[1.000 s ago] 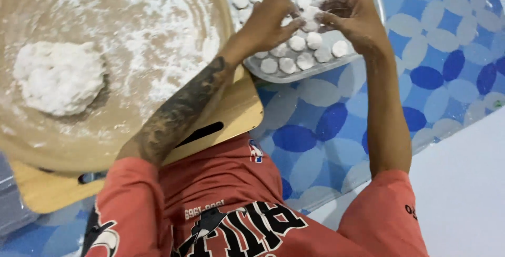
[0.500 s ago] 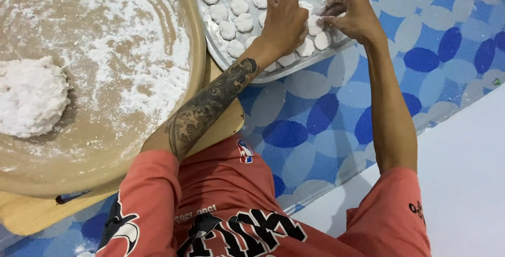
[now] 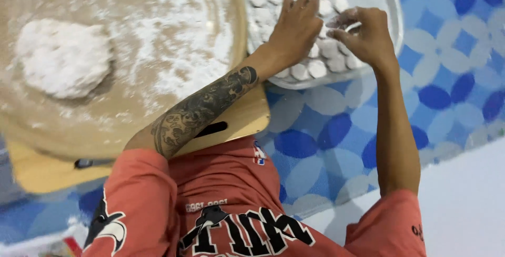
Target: A person is sitting on the floor, pinching off small pieces of white dough from a large mass in a wooden bowl, rolling them into small balls, and placing them onto a metal tray.
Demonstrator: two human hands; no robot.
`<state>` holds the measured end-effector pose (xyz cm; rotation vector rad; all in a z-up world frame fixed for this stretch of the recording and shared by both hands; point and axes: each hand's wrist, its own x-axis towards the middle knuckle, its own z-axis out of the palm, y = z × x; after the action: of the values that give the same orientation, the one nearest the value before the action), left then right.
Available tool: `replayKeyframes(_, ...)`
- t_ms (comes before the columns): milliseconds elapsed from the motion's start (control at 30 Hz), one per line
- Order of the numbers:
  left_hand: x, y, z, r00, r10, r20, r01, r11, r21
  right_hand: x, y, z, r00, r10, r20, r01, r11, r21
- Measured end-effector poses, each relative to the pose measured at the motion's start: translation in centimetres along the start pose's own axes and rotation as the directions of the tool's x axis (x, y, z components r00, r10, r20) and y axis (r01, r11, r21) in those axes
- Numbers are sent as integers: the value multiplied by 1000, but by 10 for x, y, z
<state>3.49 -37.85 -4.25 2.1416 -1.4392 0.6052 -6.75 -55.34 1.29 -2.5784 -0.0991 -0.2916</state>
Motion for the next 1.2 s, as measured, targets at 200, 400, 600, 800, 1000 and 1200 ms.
replayKeyframes(200,-52,-53,-76,989,-121,80,117,992,49,45,-109,38,992,-115,55,107,984,140)
replayKeyframes(400,-157,-123,-170,969,-236,-71,232,971,-61,84,-198,96,918,-378,124,336,903,267)
replayKeyframes(600,-249,-155,-271,912,-386,-141,390,921,3,133,-254,169,839,-519,163,441,824,357)
replayKeyframes(800,-294,-172,-307,672,-724,155,734,679,-7,172,-266,222,834,-504,224,434,850,298)
replayKeyframes(1000,-317,-190,-291,687,-704,183,716,698,-2,191,-266,231,845,-464,265,384,872,304)
replayKeyframes(1200,-306,-179,-319,600,-715,359,760,650,25,165,-317,219,716,-643,270,611,765,202)
